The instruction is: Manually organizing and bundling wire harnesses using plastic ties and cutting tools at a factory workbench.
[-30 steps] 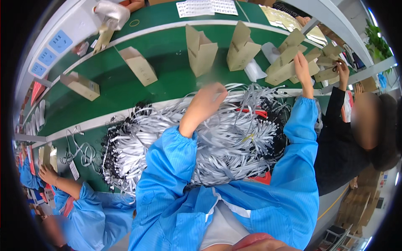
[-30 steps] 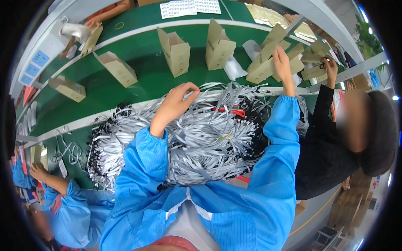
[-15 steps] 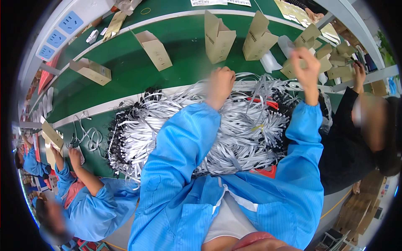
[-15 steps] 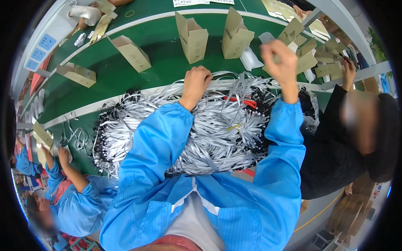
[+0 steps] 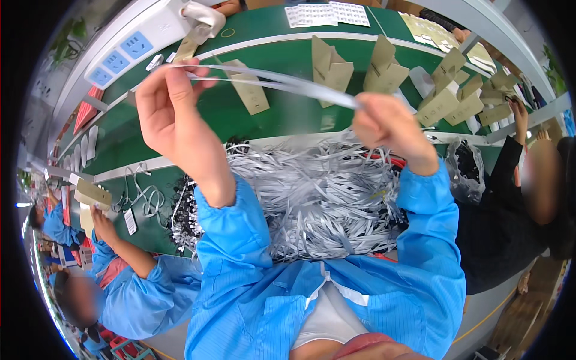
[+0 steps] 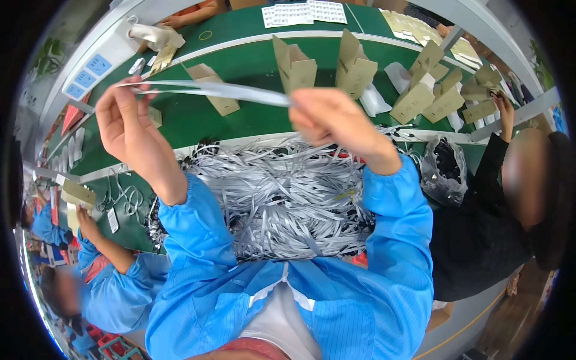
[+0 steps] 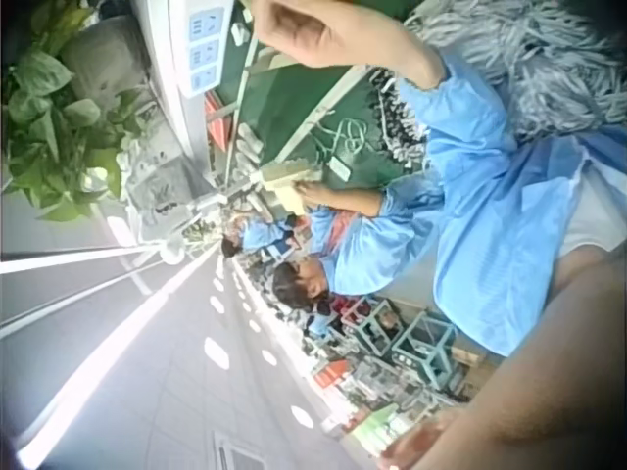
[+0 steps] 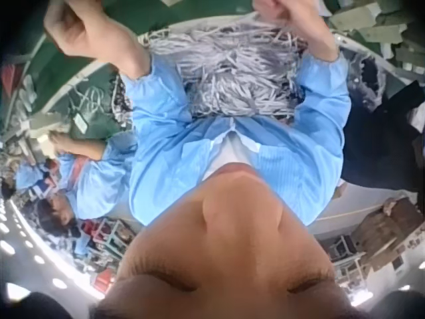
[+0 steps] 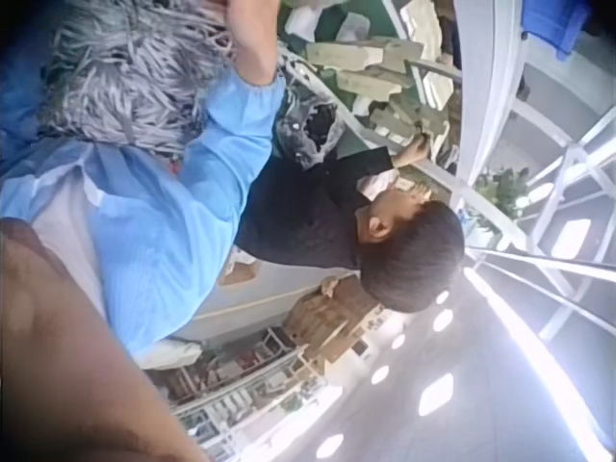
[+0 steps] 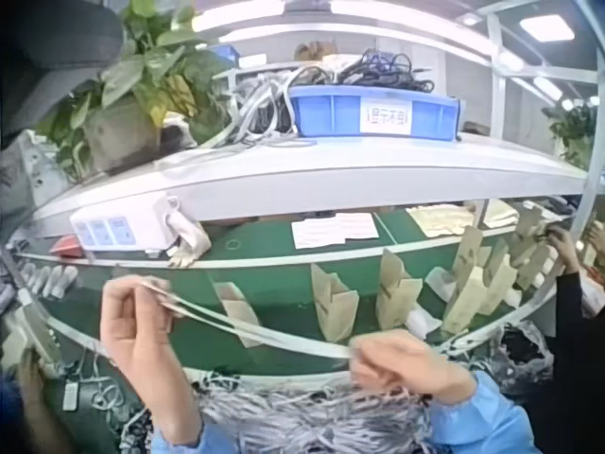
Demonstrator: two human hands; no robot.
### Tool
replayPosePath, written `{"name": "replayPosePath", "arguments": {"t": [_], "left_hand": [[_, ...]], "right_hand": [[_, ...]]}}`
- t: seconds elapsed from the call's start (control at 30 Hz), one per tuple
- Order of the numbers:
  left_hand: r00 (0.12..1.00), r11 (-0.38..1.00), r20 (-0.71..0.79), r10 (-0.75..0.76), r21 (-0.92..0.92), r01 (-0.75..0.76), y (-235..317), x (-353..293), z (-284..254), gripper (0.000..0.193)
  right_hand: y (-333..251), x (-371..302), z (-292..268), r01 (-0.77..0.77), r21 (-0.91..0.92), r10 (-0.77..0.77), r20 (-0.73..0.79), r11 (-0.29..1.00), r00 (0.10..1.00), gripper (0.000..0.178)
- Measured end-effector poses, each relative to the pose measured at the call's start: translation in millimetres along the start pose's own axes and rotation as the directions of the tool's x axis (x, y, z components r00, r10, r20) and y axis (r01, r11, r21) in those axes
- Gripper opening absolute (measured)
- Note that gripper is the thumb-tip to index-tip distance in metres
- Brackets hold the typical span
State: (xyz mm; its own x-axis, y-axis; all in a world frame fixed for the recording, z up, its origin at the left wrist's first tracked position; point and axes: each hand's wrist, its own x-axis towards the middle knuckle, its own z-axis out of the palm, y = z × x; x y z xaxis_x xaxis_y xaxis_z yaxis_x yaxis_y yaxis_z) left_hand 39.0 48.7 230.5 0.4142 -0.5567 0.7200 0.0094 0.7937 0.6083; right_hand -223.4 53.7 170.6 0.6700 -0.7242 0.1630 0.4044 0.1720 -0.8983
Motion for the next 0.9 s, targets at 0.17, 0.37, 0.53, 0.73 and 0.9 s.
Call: {"name": "replayPosePath", "arguments": {"t": [0.17,0.37,0.53,0.73,0.9], "left_hand": [[0.872,0.934,0.350,-0.341,0.227,0.274,-55.6,-33.3,-31.3,0.003],[0.340,0.641,0.872,-0.353,-0.039,0.766,-105.9,-127.9,33.8,0.010],[0.047,-0.090,0.945,-0.323,-0.080,0.993,-87.1,-132.3,33.1,0.013],[0.682,0.768,0.526,-0.508,-0.083,0.636,-69.3,-117.4,45.4,0.013],[0.661,0.623,0.472,-0.583,-0.262,0.737,-74.1,-134.6,62.6,0.013]], "right_hand": [[-34.7,8.1,35.7,0.140,-0.346,-0.220,-0.205,0.928,0.954,0.036],[-39.4,41.1,51.7,0.433,-0.154,-0.453,-0.448,0.888,0.771,0.040],[-31.2,28.2,24.1,0.170,-0.851,-0.724,-0.299,0.497,0.621,0.041],[25.3,18.1,16.0,-0.314,-0.736,-0.230,-0.535,0.600,0.813,0.043],[71.6,29.1,14.2,0.156,-0.550,-0.546,-0.673,0.821,0.500,0.041]]}}
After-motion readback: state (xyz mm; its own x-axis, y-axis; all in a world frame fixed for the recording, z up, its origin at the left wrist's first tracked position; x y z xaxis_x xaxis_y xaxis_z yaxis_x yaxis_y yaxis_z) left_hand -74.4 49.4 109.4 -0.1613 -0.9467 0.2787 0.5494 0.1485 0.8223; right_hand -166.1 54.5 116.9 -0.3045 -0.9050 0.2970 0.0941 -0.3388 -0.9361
